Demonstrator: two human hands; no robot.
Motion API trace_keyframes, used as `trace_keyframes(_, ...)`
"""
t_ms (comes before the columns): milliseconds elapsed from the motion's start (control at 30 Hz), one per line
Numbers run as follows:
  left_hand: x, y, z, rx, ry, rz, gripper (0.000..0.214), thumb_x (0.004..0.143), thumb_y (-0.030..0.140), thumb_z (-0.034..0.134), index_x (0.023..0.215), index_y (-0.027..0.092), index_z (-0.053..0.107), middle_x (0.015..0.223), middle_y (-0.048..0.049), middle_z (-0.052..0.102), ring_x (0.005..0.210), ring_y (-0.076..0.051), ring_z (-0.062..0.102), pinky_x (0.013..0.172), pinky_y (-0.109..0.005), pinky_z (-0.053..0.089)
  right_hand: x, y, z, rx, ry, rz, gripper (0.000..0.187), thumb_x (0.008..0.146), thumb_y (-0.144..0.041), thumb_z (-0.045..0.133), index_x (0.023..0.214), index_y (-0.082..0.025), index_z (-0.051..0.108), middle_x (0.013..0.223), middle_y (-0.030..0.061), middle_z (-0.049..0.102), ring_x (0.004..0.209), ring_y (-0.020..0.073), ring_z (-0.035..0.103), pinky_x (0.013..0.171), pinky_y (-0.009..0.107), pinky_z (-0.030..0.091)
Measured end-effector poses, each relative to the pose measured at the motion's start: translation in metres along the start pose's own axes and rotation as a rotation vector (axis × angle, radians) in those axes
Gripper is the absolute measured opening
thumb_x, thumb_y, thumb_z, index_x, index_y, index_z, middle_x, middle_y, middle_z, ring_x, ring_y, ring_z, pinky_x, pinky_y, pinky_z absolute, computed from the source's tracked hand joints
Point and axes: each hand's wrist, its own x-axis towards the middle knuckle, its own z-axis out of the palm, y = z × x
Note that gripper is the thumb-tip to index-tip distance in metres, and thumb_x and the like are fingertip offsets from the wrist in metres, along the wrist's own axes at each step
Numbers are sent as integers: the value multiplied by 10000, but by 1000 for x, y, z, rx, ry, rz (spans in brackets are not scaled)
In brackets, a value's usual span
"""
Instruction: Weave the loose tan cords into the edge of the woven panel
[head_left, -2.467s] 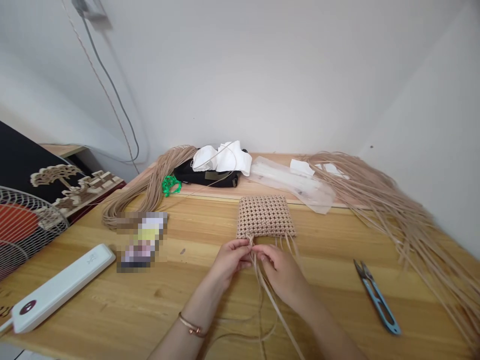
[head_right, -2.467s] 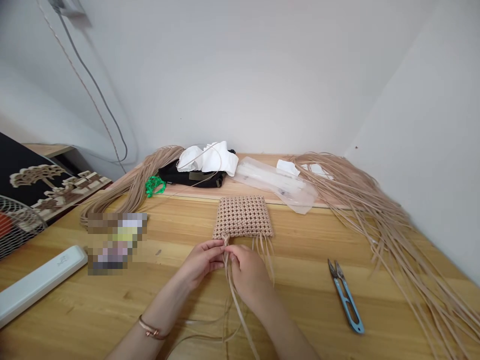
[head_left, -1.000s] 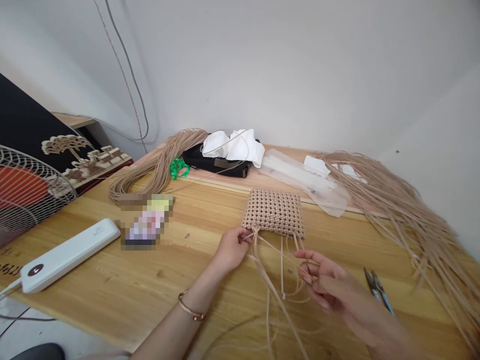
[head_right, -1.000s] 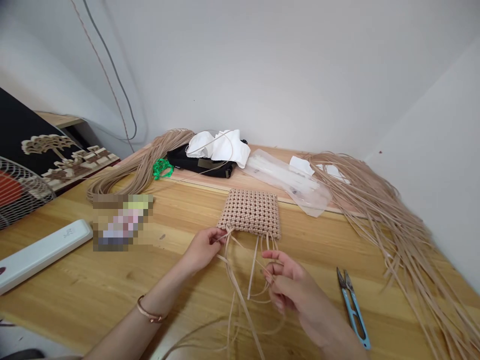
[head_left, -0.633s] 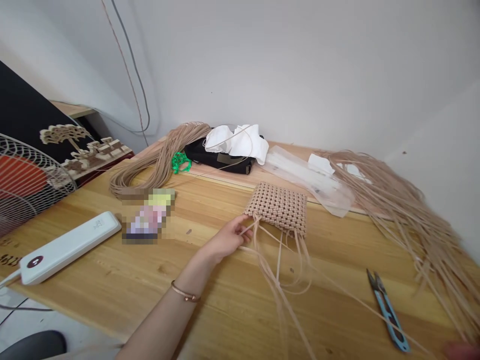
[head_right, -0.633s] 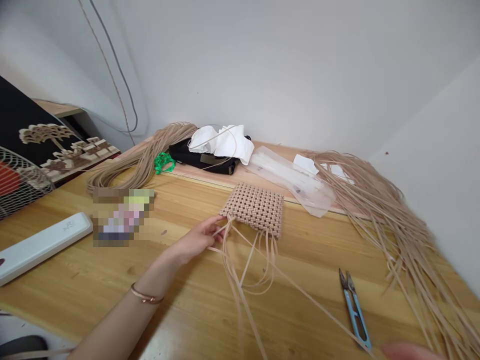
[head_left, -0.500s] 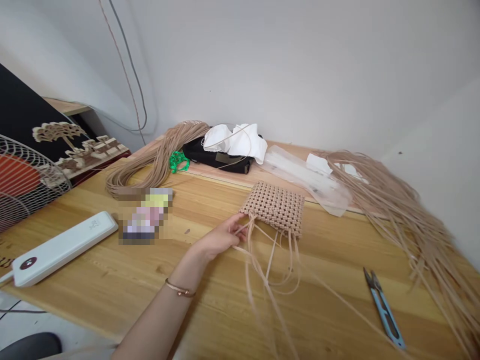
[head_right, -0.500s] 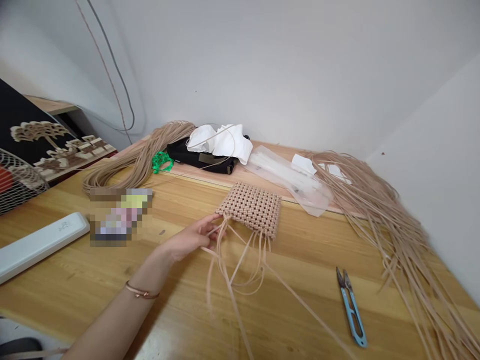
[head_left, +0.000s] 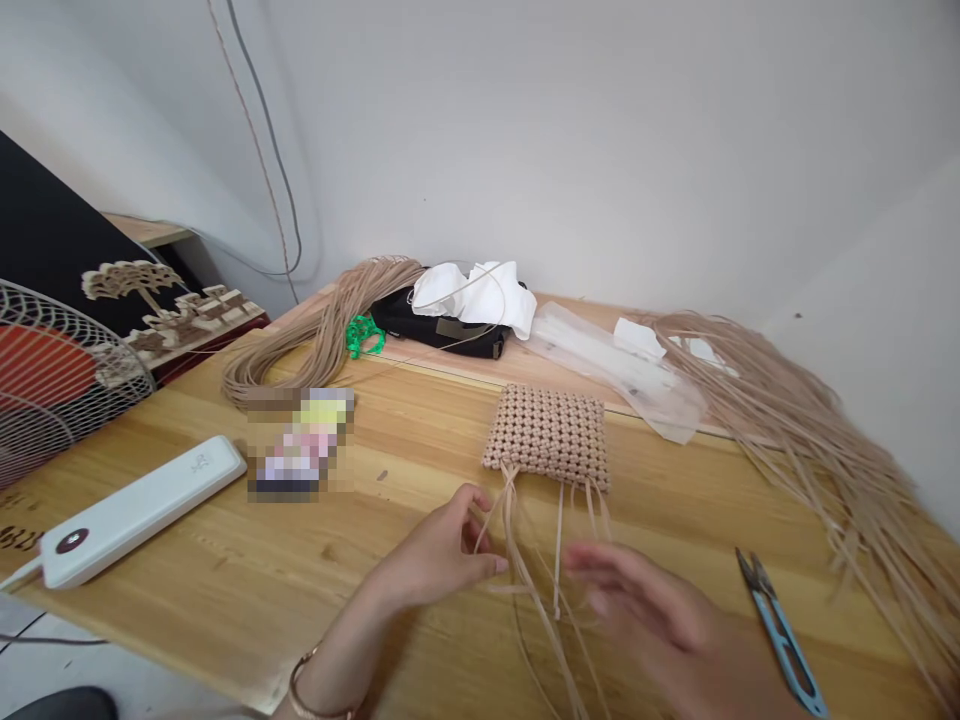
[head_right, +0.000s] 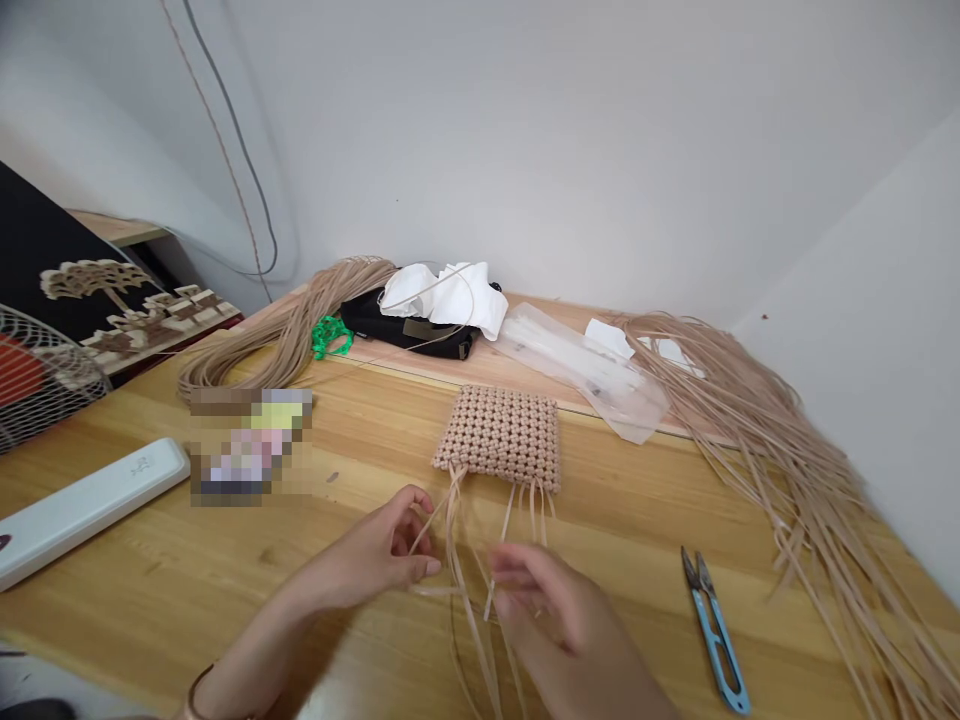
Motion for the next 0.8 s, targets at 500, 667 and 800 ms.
trace_keyframes(500,-11,-4,39,-1013,57,102,229,695,206,628,730,161,405,684,10,551,712,-141,610,660,-231,420,96,0,63,239,73,60,304,659,-359,574,885,-159,538,774,54,629,687,188,591,546,261,433)
trace_keyframes(667,-9,-12,45,-1085,-54,124,202,739,267,574,776,180,396,615,46,503,517,-132,603,531,-245,452,99,1,61,232,17,2,199,664,-331,569,775,-168,549,668,21,616,633,165,565,579,253,420)
trace_keyframes(800,-13,-14,35,-1082,-106,155,231,732,257,578,904,217,430,723,40,504,443,-69,541,454,-200,426,102,5,60,244,3,-7,202,669,-328,565,787,-166,543,664,22,619,606,153,545,586,252,410)
